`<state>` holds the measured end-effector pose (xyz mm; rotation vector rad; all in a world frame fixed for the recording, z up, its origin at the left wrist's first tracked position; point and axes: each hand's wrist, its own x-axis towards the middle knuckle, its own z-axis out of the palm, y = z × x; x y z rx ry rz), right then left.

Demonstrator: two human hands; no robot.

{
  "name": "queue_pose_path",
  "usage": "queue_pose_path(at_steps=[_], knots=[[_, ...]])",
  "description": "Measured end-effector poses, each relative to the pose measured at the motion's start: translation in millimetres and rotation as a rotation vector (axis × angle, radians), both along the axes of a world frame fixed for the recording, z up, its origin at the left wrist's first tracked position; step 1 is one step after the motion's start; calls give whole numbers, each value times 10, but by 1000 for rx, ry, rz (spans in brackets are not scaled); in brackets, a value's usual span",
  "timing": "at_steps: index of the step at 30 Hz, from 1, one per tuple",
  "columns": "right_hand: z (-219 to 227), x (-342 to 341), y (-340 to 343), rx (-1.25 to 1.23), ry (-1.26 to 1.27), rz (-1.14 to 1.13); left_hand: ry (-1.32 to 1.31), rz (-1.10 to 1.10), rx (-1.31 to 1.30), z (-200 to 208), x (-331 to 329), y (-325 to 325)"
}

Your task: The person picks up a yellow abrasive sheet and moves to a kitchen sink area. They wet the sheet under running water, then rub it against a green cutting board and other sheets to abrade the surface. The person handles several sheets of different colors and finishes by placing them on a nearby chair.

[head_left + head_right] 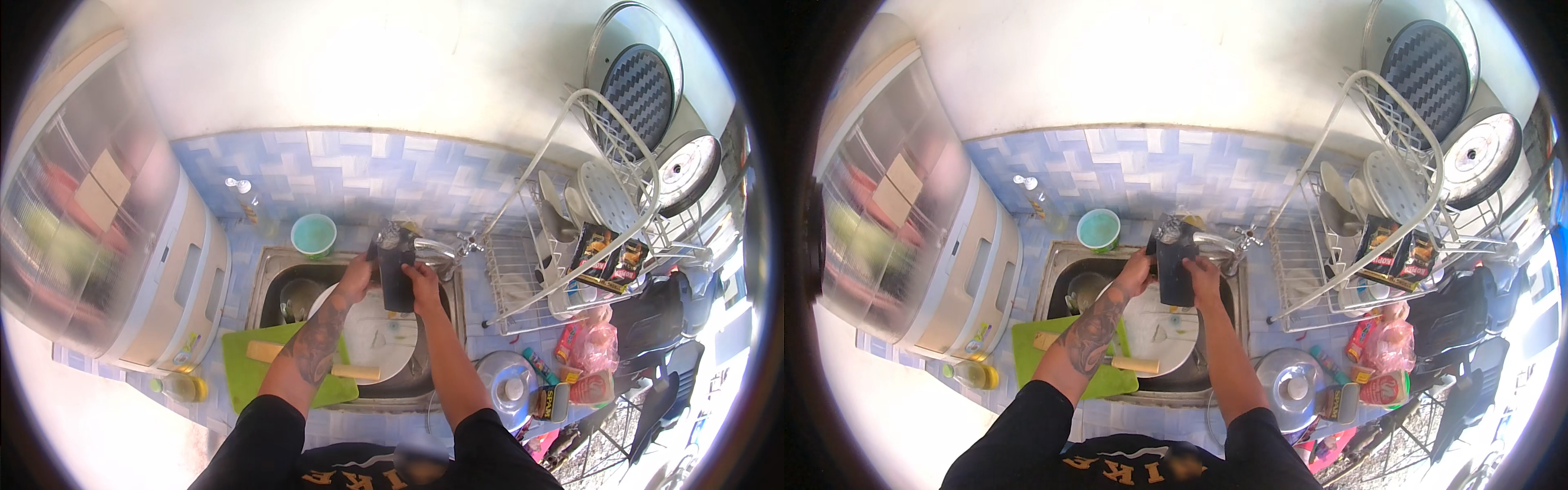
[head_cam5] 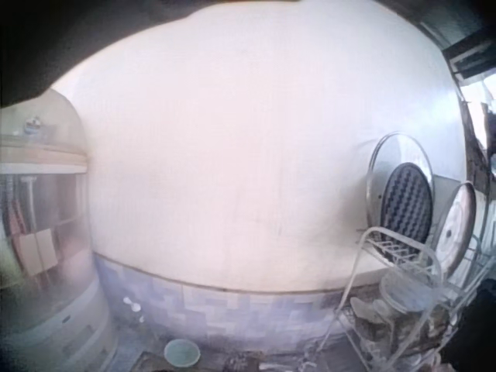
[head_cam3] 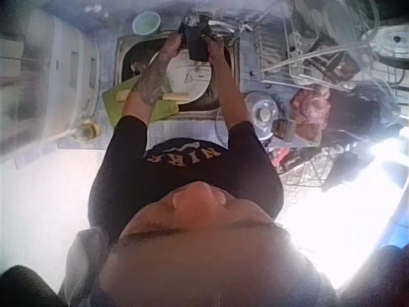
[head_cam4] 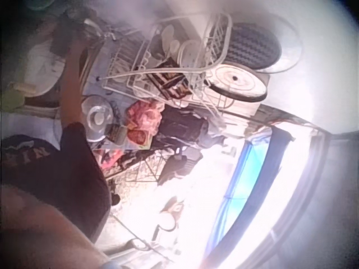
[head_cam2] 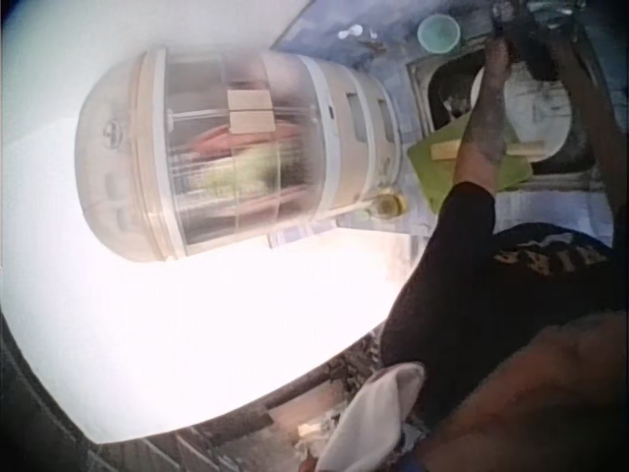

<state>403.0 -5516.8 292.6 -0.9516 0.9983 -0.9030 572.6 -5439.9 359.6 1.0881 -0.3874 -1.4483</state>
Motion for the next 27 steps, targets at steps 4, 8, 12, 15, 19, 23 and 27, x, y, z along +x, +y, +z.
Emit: queue_pose_path(at_steps=[4,8,12,15,19,23,27], knots=[[95,-32,-1,-379,485,99,121,-262,-18,101,420,84],[442,308,61,-507,302,30,-450,-175,-75,-35,352,113],[210,73,-163,-209,189,0,-154,267,-11,-57,-94,85],[224,-6,-245,-481,397,166,-460,275,-209,-20,-117,55],[887,99,135,-994,830,418,-938,438,146,213,323,539],[1621,-410,-203,-1409,874,380,-917,441,-220,564,331,1640],[2184,-1492,-1496,-1770,1223,818,-950,536,-350,1282,-90,3408]])
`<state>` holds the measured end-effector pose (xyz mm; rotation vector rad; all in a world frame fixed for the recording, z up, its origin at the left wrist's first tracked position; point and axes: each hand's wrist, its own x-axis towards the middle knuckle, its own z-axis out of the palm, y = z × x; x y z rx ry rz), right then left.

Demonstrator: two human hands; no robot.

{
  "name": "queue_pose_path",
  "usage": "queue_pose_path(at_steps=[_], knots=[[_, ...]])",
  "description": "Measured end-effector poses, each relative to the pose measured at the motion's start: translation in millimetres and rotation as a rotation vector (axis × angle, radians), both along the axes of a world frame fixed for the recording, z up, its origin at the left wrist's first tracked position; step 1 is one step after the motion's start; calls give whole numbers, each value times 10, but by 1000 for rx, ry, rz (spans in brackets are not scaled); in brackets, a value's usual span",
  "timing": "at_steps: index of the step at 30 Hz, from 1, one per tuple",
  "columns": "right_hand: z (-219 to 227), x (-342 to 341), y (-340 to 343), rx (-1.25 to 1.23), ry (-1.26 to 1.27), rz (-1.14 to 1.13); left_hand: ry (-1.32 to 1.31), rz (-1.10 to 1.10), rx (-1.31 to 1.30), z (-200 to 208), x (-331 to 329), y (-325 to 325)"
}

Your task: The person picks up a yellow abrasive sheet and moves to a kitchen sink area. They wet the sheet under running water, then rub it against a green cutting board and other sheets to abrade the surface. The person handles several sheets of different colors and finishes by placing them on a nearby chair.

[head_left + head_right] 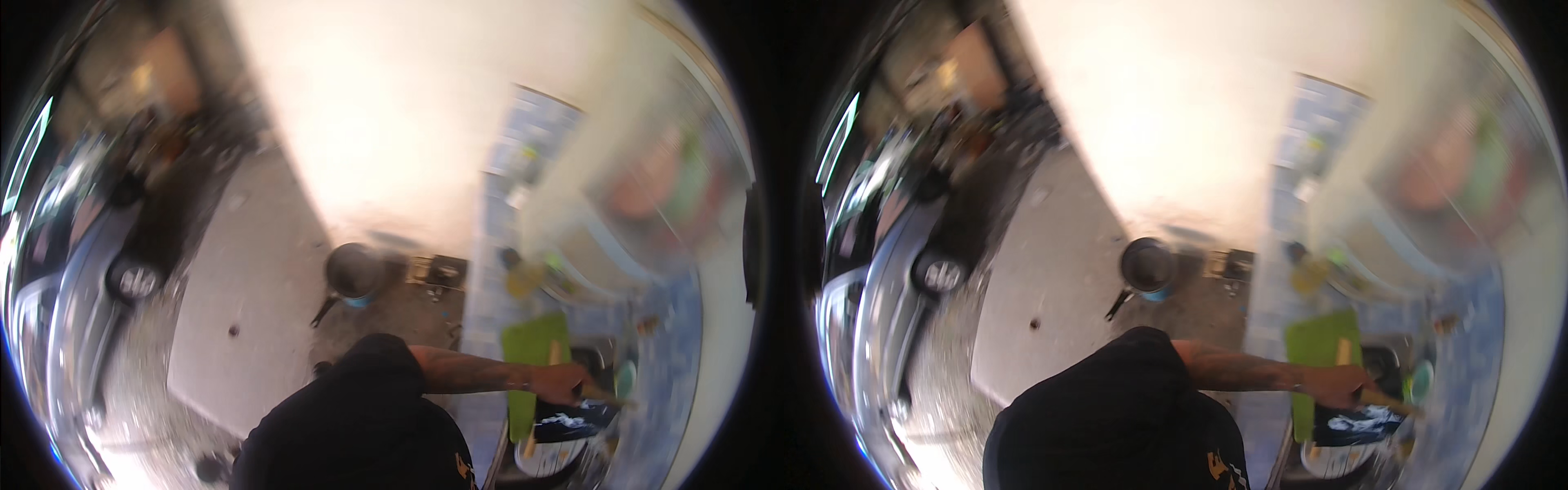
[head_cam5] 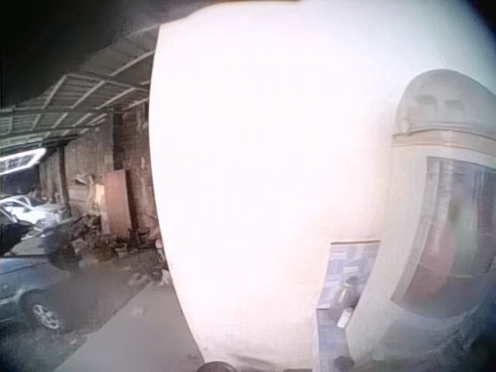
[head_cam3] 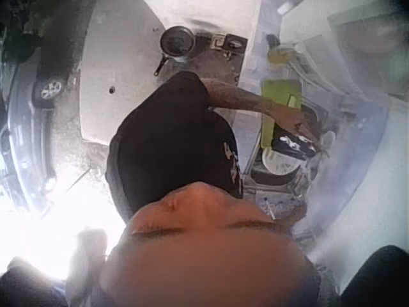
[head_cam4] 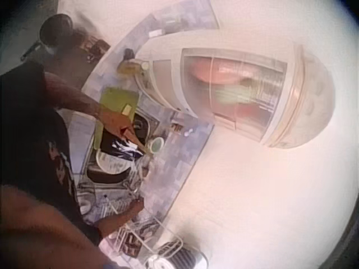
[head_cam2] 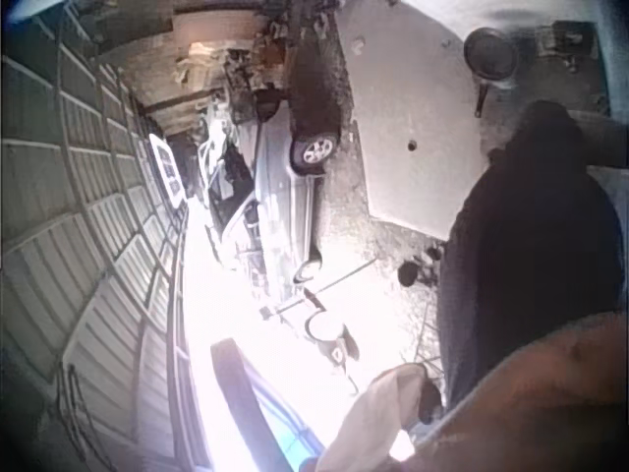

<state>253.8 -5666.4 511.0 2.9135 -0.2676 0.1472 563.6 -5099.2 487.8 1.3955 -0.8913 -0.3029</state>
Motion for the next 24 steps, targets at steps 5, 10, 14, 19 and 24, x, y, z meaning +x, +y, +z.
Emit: queue_pose_path(at_steps=[5,10,14,19,24], knots=[[-359,959,1786,194,-44,75,36,483,80,-452,-941,2584],[-318,1668,3271,425,91,126,222,1144,355,-610,-2751,4592],[-199,2156,4200,723,273,136,712,1556,324,-857,-4142,5502],[-327,2346,7186,1121,810,454,1099,1780,-241,-648,-4986,6106],[-1185,1178,10454,1231,1546,852,887,2050,-525,-1200,-5197,6599]])
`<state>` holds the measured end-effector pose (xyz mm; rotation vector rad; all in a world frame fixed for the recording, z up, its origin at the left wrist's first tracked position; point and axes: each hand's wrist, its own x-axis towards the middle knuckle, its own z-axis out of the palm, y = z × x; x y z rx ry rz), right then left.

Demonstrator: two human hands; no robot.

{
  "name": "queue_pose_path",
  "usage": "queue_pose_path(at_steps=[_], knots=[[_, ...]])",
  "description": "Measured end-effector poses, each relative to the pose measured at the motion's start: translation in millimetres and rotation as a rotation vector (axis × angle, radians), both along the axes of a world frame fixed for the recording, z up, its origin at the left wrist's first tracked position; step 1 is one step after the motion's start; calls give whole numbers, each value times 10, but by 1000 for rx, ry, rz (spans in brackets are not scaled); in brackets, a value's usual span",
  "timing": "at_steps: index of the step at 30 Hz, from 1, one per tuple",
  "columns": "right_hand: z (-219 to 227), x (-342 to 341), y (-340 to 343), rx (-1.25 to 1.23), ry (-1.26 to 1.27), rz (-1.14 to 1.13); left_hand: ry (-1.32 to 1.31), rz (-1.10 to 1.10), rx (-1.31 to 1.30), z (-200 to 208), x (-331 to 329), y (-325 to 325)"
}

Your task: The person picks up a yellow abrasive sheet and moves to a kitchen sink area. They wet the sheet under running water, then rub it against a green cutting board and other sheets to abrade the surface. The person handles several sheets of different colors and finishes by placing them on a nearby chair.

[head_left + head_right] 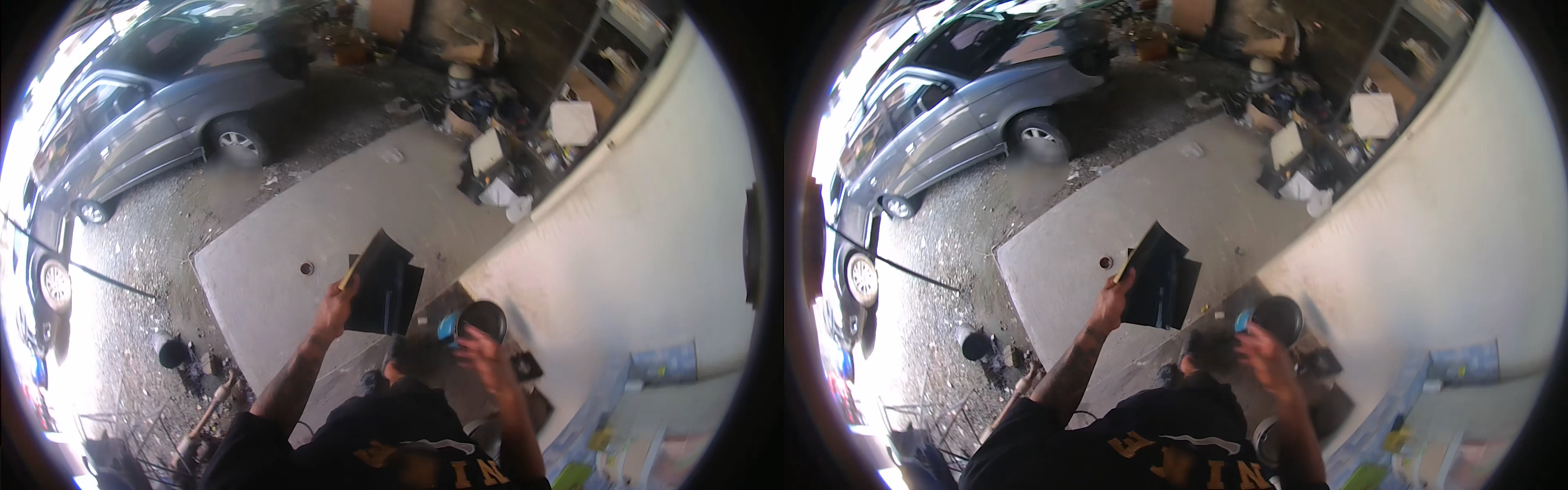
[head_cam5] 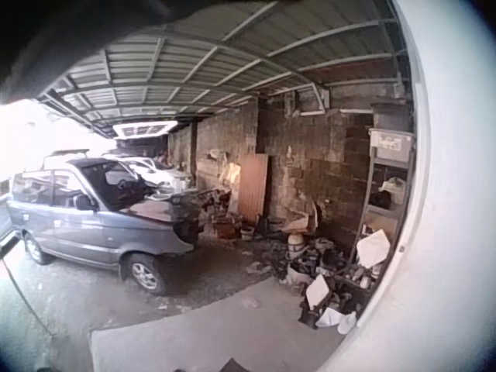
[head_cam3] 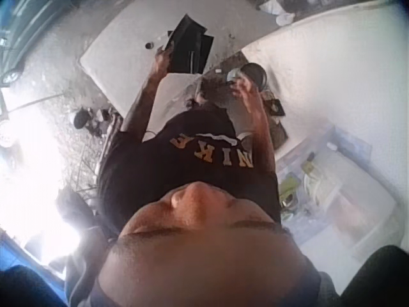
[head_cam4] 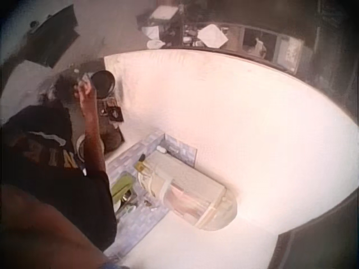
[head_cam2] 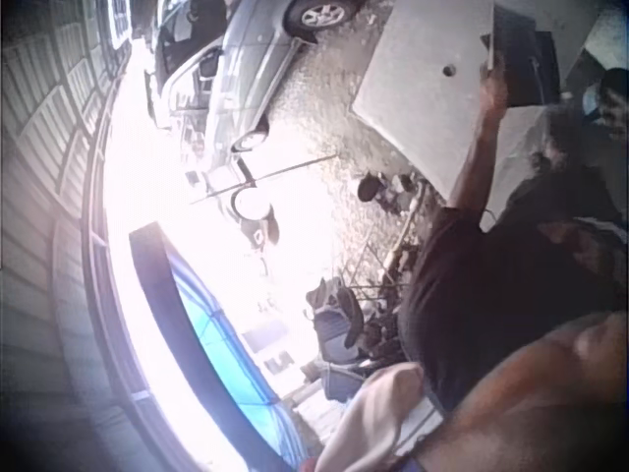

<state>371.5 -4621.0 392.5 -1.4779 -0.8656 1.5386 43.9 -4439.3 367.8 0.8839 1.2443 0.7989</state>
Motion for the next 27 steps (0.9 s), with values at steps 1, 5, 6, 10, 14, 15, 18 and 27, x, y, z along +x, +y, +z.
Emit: queue_pose_path(at_steps=[1,5,6,10,14,15,18,27], knots=[[51,-387,573,2,13,168,105,28,17,53,-113,91],[-331,-1341,1991,548,-329,190,28,58,103,-20,-183,415],[-334,-1461,2234,595,-413,189,-34,65,166,-162,-290,521],[-396,-1826,3259,889,-709,172,-267,251,265,-64,-481,1122],[-616,-2091,4219,871,-595,296,176,220,537,-492,-830,1865],[-699,-2134,4473,843,-527,292,-89,253,399,-522,-870,2119],[-1173,-2089,5467,473,-347,355,-666,306,120,-599,-894,3088],[-1719,-1512,8367,-39,812,81,-919,225,-105,-1247,-425,6555]])
